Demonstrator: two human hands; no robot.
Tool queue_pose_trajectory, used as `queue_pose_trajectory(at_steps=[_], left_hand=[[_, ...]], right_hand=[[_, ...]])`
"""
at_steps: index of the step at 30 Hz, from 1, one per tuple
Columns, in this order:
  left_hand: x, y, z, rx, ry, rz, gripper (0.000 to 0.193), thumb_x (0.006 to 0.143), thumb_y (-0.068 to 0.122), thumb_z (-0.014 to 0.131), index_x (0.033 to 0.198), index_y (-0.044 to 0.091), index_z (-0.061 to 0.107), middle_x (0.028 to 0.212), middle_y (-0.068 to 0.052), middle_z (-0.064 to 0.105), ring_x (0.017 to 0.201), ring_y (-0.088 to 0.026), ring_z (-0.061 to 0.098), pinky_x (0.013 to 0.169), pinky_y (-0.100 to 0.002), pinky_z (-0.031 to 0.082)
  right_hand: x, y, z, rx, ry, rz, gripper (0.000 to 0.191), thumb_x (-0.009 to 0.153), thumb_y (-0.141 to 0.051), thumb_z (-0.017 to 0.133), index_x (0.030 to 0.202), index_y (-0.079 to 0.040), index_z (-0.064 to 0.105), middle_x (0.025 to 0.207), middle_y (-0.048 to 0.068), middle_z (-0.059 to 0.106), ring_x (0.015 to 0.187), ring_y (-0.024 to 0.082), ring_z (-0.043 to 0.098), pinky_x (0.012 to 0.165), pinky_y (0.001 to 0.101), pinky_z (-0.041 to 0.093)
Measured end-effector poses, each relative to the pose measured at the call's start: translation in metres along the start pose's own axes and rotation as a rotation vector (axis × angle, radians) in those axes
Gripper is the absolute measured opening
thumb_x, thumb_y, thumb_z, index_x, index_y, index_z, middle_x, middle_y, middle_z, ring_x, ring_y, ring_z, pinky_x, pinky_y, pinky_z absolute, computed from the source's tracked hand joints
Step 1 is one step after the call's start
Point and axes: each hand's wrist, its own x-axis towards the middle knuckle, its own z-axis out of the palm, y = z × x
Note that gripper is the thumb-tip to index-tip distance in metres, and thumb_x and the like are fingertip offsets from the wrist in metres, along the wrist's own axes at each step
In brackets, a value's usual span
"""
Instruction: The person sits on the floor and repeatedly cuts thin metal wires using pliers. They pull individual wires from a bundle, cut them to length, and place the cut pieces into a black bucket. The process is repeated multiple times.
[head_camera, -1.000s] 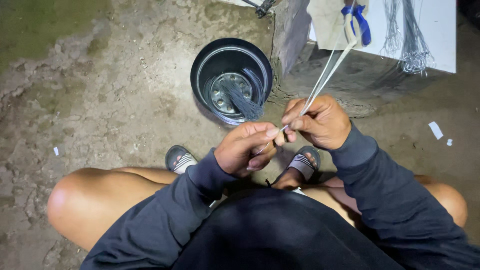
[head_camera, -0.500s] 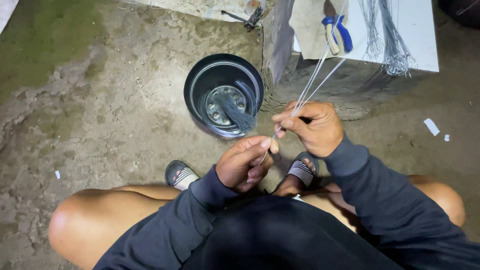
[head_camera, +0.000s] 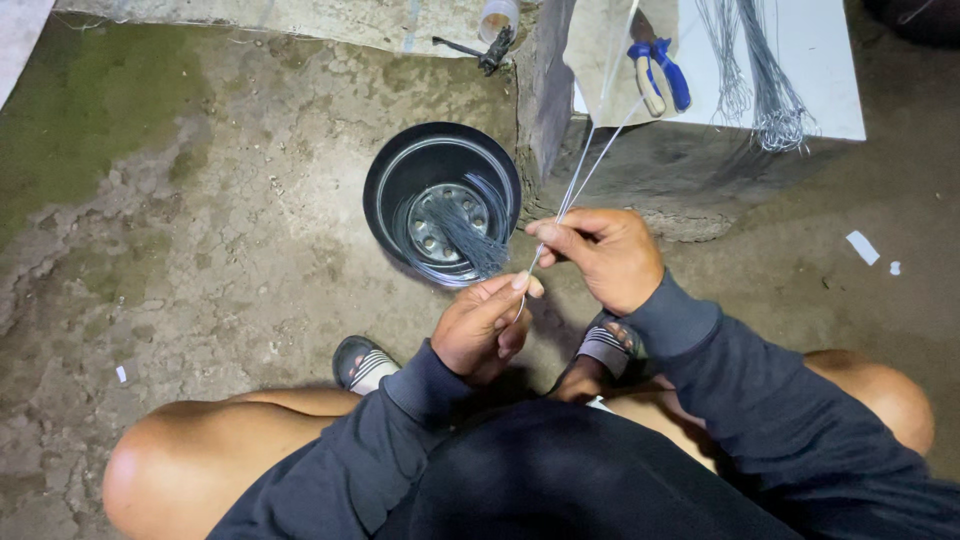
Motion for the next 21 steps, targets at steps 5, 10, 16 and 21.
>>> queue_pose_trajectory(at_steps=[5, 10, 16, 21], left_hand=[[0.005, -0.001, -0.013, 0.262, 0.05, 0.088, 0.029, 0.107, 0.027, 0.058, 0.102, 0.0, 0.068, 0.056, 0.003, 0.045, 0.046, -0.009, 0.042, 0.046, -0.026, 0.036], [0.01, -0.006, -0.018, 0.34, 0.063, 0.101, 0.03, 0.106, 0.027, 0.059, 0.101, -0.001, 0.069, 0.055, 0.001, 0.049, 0.045, -0.009, 0.045, 0.045, -0.027, 0.038], [0.009, -0.018, -0.016, 0.391, 0.076, 0.159, 0.031, 0.106, 0.027, 0.058, 0.103, -0.002, 0.069, 0.054, -0.003, 0.053, 0.045, -0.01, 0.047, 0.045, -0.026, 0.038], [0.011, -0.023, -0.016, 0.364, 0.137, 0.232, 0.029, 0.105, 0.025, 0.058, 0.106, -0.002, 0.07, 0.056, -0.001, 0.053, 0.047, -0.009, 0.048, 0.047, -0.025, 0.038]], right_hand=[[0.011, 0.017, -0.011, 0.25, -0.016, 0.002, 0.025, 0.102, -0.015, 0.064, 0.112, 0.007, 0.074, 0.089, 0.009, 0.075, 0.079, 0.012, 0.07, 0.076, 0.0251, 0.058], [0.011, 0.028, -0.011, 0.348, 0.029, 0.087, 0.024, 0.1, -0.014, 0.067, 0.112, 0.007, 0.074, 0.088, 0.01, 0.075, 0.075, 0.013, 0.069, 0.072, 0.0255, 0.057], [0.01, 0.034, -0.005, 0.403, 0.088, 0.073, 0.025, 0.099, -0.013, 0.068, 0.113, 0.008, 0.073, 0.088, 0.011, 0.075, 0.074, 0.014, 0.07, 0.07, 0.0259, 0.058], [0.008, 0.027, -0.005, 0.267, 0.026, 0.001, 0.028, 0.099, -0.012, 0.065, 0.122, 0.004, 0.07, 0.092, 0.007, 0.076, 0.078, 0.01, 0.07, 0.075, 0.0239, 0.059]])
